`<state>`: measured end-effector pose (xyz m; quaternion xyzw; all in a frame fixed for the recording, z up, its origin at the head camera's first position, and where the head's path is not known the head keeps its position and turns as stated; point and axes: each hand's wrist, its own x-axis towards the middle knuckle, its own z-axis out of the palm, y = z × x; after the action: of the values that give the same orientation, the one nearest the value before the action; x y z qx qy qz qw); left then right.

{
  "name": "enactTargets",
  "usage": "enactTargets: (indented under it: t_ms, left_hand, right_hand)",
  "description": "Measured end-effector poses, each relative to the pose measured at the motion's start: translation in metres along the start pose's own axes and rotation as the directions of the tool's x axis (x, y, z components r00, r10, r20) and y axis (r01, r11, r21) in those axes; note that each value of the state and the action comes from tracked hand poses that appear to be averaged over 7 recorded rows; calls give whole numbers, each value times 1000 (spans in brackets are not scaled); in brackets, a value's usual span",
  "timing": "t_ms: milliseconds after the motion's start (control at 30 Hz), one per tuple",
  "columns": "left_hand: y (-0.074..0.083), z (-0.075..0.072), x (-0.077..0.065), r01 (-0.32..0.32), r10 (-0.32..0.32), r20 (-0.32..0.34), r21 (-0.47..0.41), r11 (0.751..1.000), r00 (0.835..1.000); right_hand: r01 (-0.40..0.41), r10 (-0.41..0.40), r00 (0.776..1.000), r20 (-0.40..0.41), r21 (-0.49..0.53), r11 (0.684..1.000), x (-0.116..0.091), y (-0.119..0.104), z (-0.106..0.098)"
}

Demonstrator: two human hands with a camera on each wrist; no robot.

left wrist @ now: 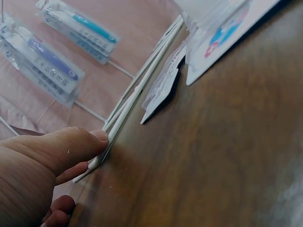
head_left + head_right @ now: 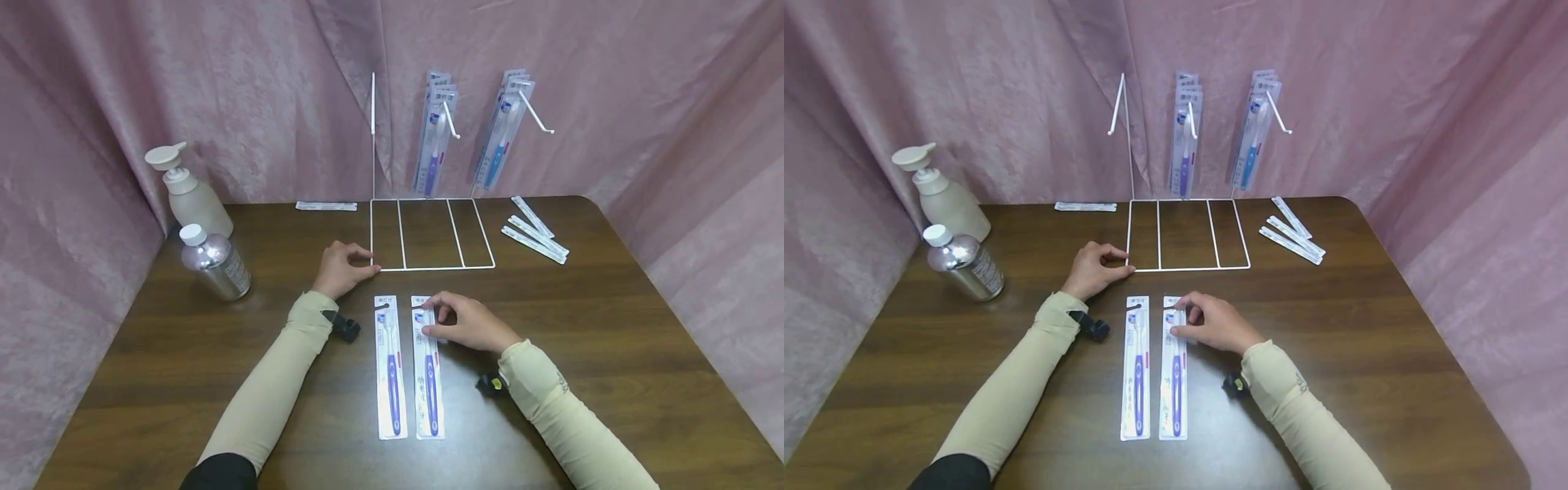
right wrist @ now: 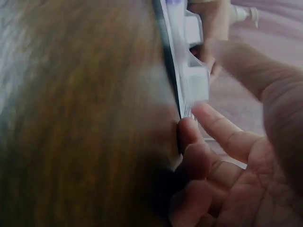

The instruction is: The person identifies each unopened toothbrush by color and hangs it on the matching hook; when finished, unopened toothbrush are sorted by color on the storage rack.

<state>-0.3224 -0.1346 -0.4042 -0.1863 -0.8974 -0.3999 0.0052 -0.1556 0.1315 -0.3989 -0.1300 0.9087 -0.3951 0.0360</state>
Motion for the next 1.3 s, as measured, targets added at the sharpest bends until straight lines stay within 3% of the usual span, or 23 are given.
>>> enactTargets:
  t_ms: [633, 1033, 1167, 1300]
  left_hand:
    - [2, -1, -3, -17, 17, -5, 4, 1000, 1000]
    - [0, -2, -2, -23, 23, -8, 10, 1000, 1000]
    - [-1, -1, -1, -32, 32, -6, 9, 999, 999]
    - [0, -1, -1, -32, 32, -5, 6, 999, 999]
  right_hand:
    - [-15, 9, 996, -87, -69, 998, -3, 1, 6]
    - [41, -20, 981, -192, 105, 994, -2, 0, 2]
    - [74, -47, 954, -297, 79, 994, 0, -8, -7]
    - [153, -145, 885, -442, -17, 988, 3, -23, -24]
